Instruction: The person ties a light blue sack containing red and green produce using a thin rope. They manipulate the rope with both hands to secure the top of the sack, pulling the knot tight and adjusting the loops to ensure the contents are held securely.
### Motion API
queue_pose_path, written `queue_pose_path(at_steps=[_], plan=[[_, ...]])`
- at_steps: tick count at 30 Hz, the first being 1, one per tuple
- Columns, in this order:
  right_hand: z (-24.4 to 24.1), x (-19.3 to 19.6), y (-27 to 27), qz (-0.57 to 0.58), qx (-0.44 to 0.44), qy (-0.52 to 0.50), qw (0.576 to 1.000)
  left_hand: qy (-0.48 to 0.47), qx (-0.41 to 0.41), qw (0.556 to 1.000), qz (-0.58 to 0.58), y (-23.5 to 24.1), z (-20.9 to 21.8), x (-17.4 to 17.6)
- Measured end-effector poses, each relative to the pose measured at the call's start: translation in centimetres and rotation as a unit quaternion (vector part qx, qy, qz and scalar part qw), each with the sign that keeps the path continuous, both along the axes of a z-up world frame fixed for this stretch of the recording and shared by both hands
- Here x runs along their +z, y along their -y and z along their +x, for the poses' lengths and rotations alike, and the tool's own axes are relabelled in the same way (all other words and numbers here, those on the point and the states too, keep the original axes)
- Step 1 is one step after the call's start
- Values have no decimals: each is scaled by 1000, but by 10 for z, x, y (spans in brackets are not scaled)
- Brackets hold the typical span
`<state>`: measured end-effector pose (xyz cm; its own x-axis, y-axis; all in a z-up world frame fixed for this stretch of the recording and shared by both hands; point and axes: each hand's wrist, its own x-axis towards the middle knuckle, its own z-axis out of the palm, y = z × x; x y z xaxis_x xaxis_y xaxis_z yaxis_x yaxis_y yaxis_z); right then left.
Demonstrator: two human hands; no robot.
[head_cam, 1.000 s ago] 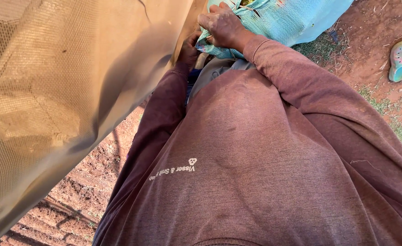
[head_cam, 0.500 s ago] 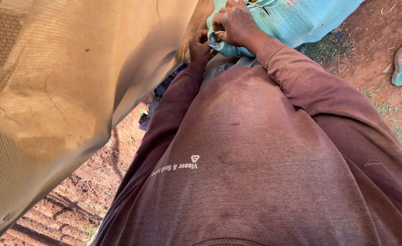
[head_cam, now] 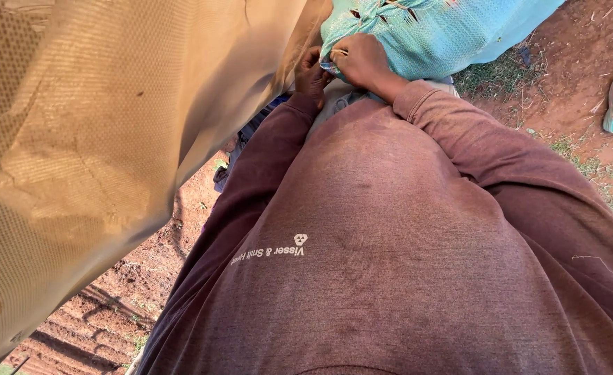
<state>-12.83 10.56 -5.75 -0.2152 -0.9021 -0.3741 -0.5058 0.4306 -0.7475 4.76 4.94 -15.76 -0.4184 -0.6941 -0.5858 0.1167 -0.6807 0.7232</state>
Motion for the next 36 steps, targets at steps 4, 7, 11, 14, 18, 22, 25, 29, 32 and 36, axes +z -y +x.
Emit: queue_pose_path(at_steps=[4,7,11,14,18,22,25,29,32,36], plan=[[4,-5,4,67,-76,65,993,-6,-3,997,-81,-1,1,15],[1,-9,5,70,-97,121,985,6,-30,993,-113,0,5,14],[-1,-5,6,98,-91,147,980,-2,-14,994,-104,-3,5,10],[-1,-60,0,84,-45,138,986,15,-15,997,-76,-4,5,8],[-2,-124,0,46,58,120,990,68,-49,959,-271,5,11,-8],[-1,-3,6,198,-260,411,851,118,-103,904,-397,12,11,-41],[-4,-11,-5,219,-252,415,846,136,-161,858,-468,22,12,1],[3,16,0,203,-286,471,809,175,-123,860,-463,13,7,3],[1,13,5,137,-248,400,871,326,-74,787,-519,8,-5,-9],[6,-1,16,144,-255,281,914,296,-125,800,-507,15,-2,13]])
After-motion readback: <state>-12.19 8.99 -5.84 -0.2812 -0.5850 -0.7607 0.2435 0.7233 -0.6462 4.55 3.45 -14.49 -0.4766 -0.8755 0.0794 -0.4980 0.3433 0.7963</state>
